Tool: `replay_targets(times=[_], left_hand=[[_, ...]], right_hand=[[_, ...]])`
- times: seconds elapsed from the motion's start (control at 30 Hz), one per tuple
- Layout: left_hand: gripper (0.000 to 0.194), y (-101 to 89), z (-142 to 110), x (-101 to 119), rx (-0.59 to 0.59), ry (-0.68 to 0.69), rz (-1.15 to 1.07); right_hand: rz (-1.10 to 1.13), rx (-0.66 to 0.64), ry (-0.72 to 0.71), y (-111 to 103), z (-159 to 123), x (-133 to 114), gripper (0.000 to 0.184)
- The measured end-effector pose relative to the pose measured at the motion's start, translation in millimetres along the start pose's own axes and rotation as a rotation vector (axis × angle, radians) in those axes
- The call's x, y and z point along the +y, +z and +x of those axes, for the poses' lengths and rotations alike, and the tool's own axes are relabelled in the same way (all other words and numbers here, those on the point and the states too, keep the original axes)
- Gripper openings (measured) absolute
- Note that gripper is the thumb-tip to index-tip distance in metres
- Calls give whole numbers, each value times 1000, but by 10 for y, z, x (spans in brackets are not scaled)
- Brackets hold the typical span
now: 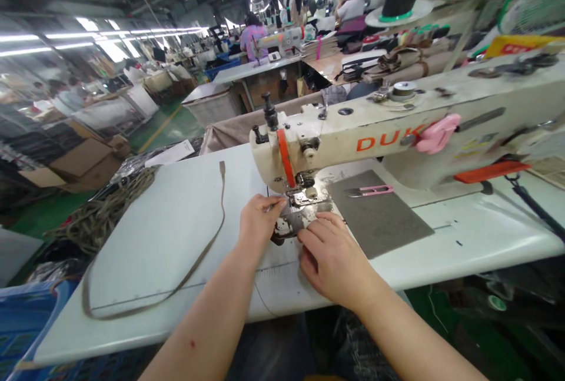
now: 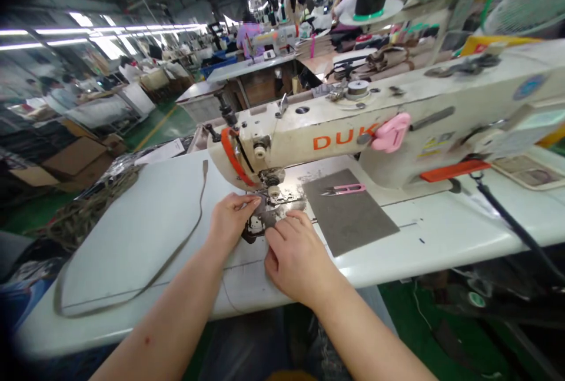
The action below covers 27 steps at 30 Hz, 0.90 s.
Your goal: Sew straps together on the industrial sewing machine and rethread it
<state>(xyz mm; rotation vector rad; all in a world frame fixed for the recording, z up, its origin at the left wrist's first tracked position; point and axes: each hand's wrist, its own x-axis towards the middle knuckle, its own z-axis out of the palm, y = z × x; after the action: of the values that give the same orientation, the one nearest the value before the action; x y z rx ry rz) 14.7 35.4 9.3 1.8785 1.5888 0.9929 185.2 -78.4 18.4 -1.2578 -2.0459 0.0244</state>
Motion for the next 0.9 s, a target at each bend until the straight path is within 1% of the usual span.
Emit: replay_targets(times=[0.27,0.4,0.63,0.77,0.9], left_hand=[[8,36,-1,-31,45,34,18],[14,33,-10,-61,85,44,10],[27,10,-12,-121,92,23,-10],[28,11,-23,-96,105,34,11],[24,11,-42,-26,146,104,84]], right_hand=[[16,-24,20,7,-14,7,8],[20,-48,16,2,-24,8,7],[41,-50,26,5,-26,16,7],[55,-55,36,1,-21,19,7],[74,-76,40,0,-19,20,6]])
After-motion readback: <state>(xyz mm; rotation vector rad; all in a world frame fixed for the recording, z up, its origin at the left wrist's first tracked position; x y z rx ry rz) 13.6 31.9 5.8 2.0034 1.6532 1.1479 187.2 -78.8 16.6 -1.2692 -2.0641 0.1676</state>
